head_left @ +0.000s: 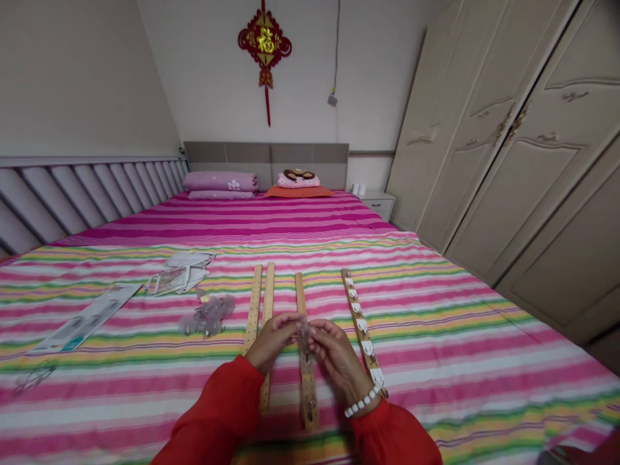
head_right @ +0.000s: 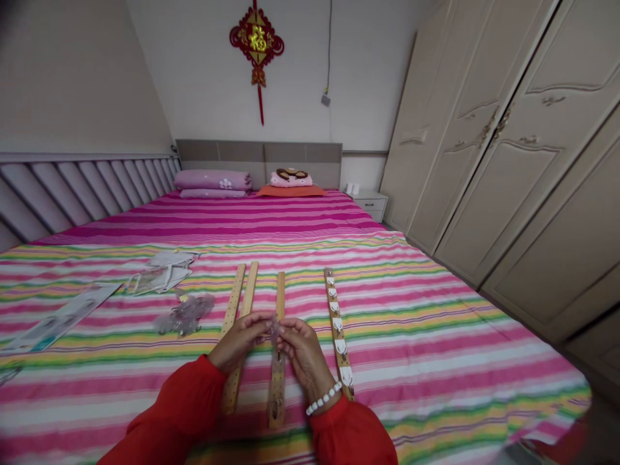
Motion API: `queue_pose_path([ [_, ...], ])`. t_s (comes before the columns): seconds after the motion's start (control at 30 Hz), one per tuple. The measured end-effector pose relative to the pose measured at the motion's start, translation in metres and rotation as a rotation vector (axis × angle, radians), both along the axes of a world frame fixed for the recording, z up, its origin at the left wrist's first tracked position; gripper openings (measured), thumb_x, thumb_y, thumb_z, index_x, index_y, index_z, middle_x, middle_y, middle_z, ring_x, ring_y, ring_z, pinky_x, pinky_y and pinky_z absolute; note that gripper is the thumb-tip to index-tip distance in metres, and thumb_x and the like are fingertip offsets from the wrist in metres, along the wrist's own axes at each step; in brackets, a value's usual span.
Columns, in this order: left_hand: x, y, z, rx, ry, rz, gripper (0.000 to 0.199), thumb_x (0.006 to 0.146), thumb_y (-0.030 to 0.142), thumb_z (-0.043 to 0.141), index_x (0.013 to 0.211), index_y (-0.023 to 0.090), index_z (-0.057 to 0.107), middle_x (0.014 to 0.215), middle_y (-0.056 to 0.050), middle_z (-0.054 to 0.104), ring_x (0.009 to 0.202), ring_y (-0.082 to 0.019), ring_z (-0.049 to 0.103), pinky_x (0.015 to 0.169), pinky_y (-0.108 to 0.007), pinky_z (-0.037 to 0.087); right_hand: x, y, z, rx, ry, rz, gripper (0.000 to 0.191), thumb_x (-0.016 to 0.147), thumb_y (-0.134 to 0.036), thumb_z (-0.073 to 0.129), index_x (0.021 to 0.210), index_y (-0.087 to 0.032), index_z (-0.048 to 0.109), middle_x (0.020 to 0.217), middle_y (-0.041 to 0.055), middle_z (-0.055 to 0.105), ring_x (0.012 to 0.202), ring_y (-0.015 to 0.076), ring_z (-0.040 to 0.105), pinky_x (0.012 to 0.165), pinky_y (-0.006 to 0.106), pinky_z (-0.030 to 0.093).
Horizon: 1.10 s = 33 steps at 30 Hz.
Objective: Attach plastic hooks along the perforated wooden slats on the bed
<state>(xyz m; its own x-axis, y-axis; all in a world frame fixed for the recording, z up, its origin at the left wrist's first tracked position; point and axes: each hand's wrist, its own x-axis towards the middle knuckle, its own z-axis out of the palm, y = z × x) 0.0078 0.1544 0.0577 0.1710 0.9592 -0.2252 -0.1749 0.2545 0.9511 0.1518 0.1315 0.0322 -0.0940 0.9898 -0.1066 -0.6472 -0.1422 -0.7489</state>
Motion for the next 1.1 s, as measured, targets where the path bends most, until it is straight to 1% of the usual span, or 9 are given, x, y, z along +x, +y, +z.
queue_pose_path([
  [0.2,0.002,-0.004,-0.003,-0.101,-0.111,0.034,0.044,0.048,0.037,0.085,0.082,0.014,0.069,0.082,-0.008,0.073,0.075,-0.016,0.066,0.072,-0.027,0.049,-0.001,0.003,0.000,0.149,-0.224,-0.178,0.027,0.053,-0.028,0.085,0.070,-0.017,0.067,0.056,-0.0021,0.064,0.053,0.0115,0.055,0.054,0.024,0.045],
  [0.3,0.003,-0.005,-0.002,-0.088,-0.125,-0.001,0.045,0.053,0.045,0.082,0.081,0.013,0.068,0.087,-0.011,0.073,0.079,-0.018,0.067,0.072,-0.028,0.050,-0.003,0.003,0.001,0.173,-0.304,-0.254,0.025,0.053,-0.029,0.083,0.067,-0.018,0.066,0.056,-0.0025,0.063,0.054,0.0122,0.055,0.053,0.024,0.044],
  [0.37,0.005,-0.005,-0.003,-0.073,-0.077,-0.012,0.045,0.053,0.044,0.083,0.083,0.013,0.069,0.086,-0.010,0.073,0.080,-0.018,0.067,0.070,-0.027,0.050,-0.005,0.003,0.002,0.186,-0.361,-0.290,0.022,0.055,-0.029,0.082,0.066,-0.018,0.067,0.056,-0.0026,0.062,0.053,0.0122,0.053,0.051,0.024,0.044],
  [0.47,0.007,0.000,-0.007,-0.049,-0.004,0.045,0.046,0.048,0.039,0.085,0.083,0.013,0.070,0.079,-0.007,0.072,0.075,-0.017,0.066,0.067,-0.026,0.049,-0.007,0.004,0.002,0.207,-0.404,-0.276,0.020,0.057,-0.030,0.080,0.067,-0.019,0.067,0.058,-0.0022,0.062,0.055,0.0129,0.053,0.052,0.024,0.044],
  [0.57,0.009,0.009,-0.014,-0.019,0.002,0.090,0.044,0.045,0.039,0.085,0.078,0.013,0.069,0.075,-0.006,0.072,0.069,-0.015,0.065,0.065,-0.026,0.050,-0.006,0.008,0.000,0.237,-0.424,-0.239,0.020,0.064,-0.036,0.076,0.069,-0.019,0.067,0.061,-0.0007,0.064,0.057,0.0141,0.055,0.054,0.025,0.045],
  [0.67,0.010,0.018,-0.017,-0.016,0.011,0.134,0.041,0.045,0.037,0.085,0.075,0.013,0.069,0.074,-0.006,0.071,0.067,-0.015,0.065,0.065,-0.027,0.051,0.000,0.017,-0.004,0.198,-0.439,-0.295,0.025,0.070,-0.044,0.070,0.068,-0.019,0.066,0.056,-0.0016,0.060,0.054,0.0135,0.053,0.052,0.025,0.043],
  [0.77,0.011,0.027,-0.019,-0.028,0.009,0.172,0.036,0.048,0.034,0.084,0.075,0.014,0.069,0.077,-0.006,0.072,0.070,-0.015,0.065,0.067,-0.026,0.051,0.003,0.030,-0.010,0.134,-0.416,-0.319,0.028,0.064,-0.045,0.074,0.066,-0.018,0.064,0.052,-0.0032,0.058,0.049,0.0123,0.051,0.048,0.024,0.040],
  [0.9,0.013,0.036,-0.025,-0.030,-0.012,0.174,0.036,0.046,0.032,0.085,0.073,0.013,0.069,0.074,-0.005,0.071,0.066,-0.013,0.063,0.066,-0.026,0.052,0.000,0.045,-0.021,0.045,-0.327,-0.192,0.034,0.053,-0.045,0.079,0.065,-0.016,0.064,0.049,-0.0032,0.058,0.043,0.0110,0.050,0.044,0.024,0.039],
  [1.1,0.013,0.052,-0.038,0.004,-0.001,0.169,0.033,0.045,0.030,0.083,0.068,0.012,0.067,0.063,-0.001,0.066,0.061,-0.012,0.061,0.063,-0.025,0.050,-0.005,0.061,-0.038,0.012,-0.348,-0.234,0.025,0.056,-0.036,0.076,0.063,-0.015,0.066,0.047,-0.0029,0.059,0.044,0.0095,0.049,0.045,0.022,0.037],
])
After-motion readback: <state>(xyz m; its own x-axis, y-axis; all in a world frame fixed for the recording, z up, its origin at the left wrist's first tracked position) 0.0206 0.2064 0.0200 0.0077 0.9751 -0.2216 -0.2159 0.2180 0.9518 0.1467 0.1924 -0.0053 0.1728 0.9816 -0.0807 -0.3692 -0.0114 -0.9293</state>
